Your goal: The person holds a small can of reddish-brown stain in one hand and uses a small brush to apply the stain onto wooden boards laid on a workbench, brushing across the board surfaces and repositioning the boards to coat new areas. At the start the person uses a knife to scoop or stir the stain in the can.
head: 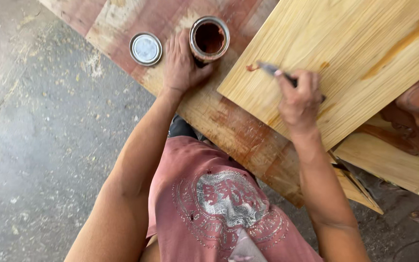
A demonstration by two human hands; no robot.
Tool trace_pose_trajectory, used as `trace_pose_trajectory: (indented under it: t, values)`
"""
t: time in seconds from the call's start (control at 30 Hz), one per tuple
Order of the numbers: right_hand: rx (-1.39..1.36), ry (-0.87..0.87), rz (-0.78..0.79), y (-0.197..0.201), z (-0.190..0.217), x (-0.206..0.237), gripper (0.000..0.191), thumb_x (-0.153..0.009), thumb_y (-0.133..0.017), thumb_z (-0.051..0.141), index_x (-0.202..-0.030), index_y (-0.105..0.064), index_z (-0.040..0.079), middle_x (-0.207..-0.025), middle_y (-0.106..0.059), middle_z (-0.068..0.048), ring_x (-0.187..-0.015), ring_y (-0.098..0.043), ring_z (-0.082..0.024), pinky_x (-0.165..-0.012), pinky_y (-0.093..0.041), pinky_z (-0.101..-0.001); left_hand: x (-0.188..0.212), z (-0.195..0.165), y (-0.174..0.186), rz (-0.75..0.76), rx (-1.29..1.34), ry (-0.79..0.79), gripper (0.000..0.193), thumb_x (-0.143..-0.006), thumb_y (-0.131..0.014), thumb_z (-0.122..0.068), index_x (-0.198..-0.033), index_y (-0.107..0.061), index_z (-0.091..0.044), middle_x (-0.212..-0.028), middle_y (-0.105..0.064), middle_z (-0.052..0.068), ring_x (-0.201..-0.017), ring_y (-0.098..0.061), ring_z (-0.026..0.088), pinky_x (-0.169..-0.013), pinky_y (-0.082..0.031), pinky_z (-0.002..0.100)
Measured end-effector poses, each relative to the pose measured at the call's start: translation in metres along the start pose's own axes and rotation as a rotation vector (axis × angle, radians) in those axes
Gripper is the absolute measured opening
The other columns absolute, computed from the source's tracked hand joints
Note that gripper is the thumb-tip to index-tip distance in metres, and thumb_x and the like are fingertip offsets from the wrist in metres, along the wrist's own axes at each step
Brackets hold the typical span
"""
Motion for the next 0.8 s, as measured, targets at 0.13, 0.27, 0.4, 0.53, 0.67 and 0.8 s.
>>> trace_pose_trajectory:
  t: [0.13, 0.27, 0.4, 0.53, 0.67, 0.8]
  values:
    - [-0.061, 0.007, -0.003, -0.005, 0.013, 0.015, 0.028, -0.105, -0.066, 0.003, -0.129, -0.078, 0.01, -0.105, -0.057, -0.011, -0.101, -0.055, -0.03, -0.088, -0.049, -0.0419, 0.003, -0.005, -0.001, -0.036, 0.005, -0.051, 0.091, -0.084, -0.09, -0.047, -0.143, -0.038, -0.002, -0.133, -0.053, 0.019, -0.124, -0.052, 0.039, -0.108, -0.038, 0.049]
    - [-0.228, 0.071, 0.061, -0.01, 0.024, 0.025, 0.029, -0.099, -0.064, 0.001, -0.124, -0.078, 0.009, -0.099, -0.056, -0.011, -0.096, -0.055, -0.03, -0.084, -0.05, -0.0416, -0.003, -0.005, -0.002, -0.03, -0.008, -0.058, 0.088, -0.084, -0.089, -0.045, -0.143, -0.039, -0.004, -0.132, -0.054, 0.017, -0.125, -0.052, 0.037, -0.109, -0.038, 0.049]
    - [-0.211, -0.032, 0.056, -0.009, 0.01, 0.016, 0.027, -0.103, -0.065, 0.002, -0.124, -0.078, 0.011, -0.098, -0.056, -0.011, -0.097, -0.056, -0.029, -0.082, -0.049, -0.0416, -0.002, -0.006, -0.008, -0.014, 0.01, -0.036, 0.087, -0.086, -0.09, -0.047, -0.143, -0.039, -0.004, -0.131, -0.054, 0.016, -0.126, -0.053, 0.036, -0.11, -0.038, 0.048]
    - [-0.141, 0.003, 0.076, -0.018, 0.018, 0.011, 0.024, -0.107, -0.068, 0.006, -0.126, -0.081, 0.012, -0.09, -0.056, -0.007, -0.09, -0.053, -0.026, -0.075, -0.047, -0.0377, -0.003, -0.005, -0.008, -0.034, -0.041, -0.076, 0.092, -0.085, -0.091, -0.049, -0.144, -0.038, -0.003, -0.129, -0.054, 0.017, -0.125, -0.052, 0.036, -0.11, -0.037, 0.049]
    - [-0.237, 0.082, 0.101, -0.021, 0.034, 0.022, 0.024, -0.101, -0.067, 0.004, -0.12, -0.079, 0.013, -0.092, -0.057, -0.008, -0.092, -0.054, -0.025, -0.082, -0.049, -0.0396, -0.001, -0.001, -0.002, -0.003, -0.028, -0.05, 0.091, -0.085, -0.092, -0.049, -0.144, -0.039, -0.004, -0.127, -0.055, 0.017, -0.123, -0.052, 0.035, -0.11, -0.038, 0.048]
    - [-0.117, -0.077, 0.007, -0.014, 0.019, 0.024, 0.027, -0.102, -0.067, 0.0, -0.128, -0.076, 0.006, -0.1, -0.057, -0.012, -0.098, -0.054, -0.028, -0.085, -0.047, -0.0407, 0.0, -0.003, 0.0, -0.046, 0.001, -0.063, 0.092, -0.085, -0.091, -0.047, -0.147, -0.038, -0.003, -0.133, -0.056, 0.017, -0.124, -0.052, 0.036, -0.109, -0.039, 0.047]
Point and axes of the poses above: each hand's wrist, its own x-axis away from the middle knuckle, its own y-axis out of the back of the hand, z = x × y, the point moved 4 cm from there along -x, towards the middle knuckle
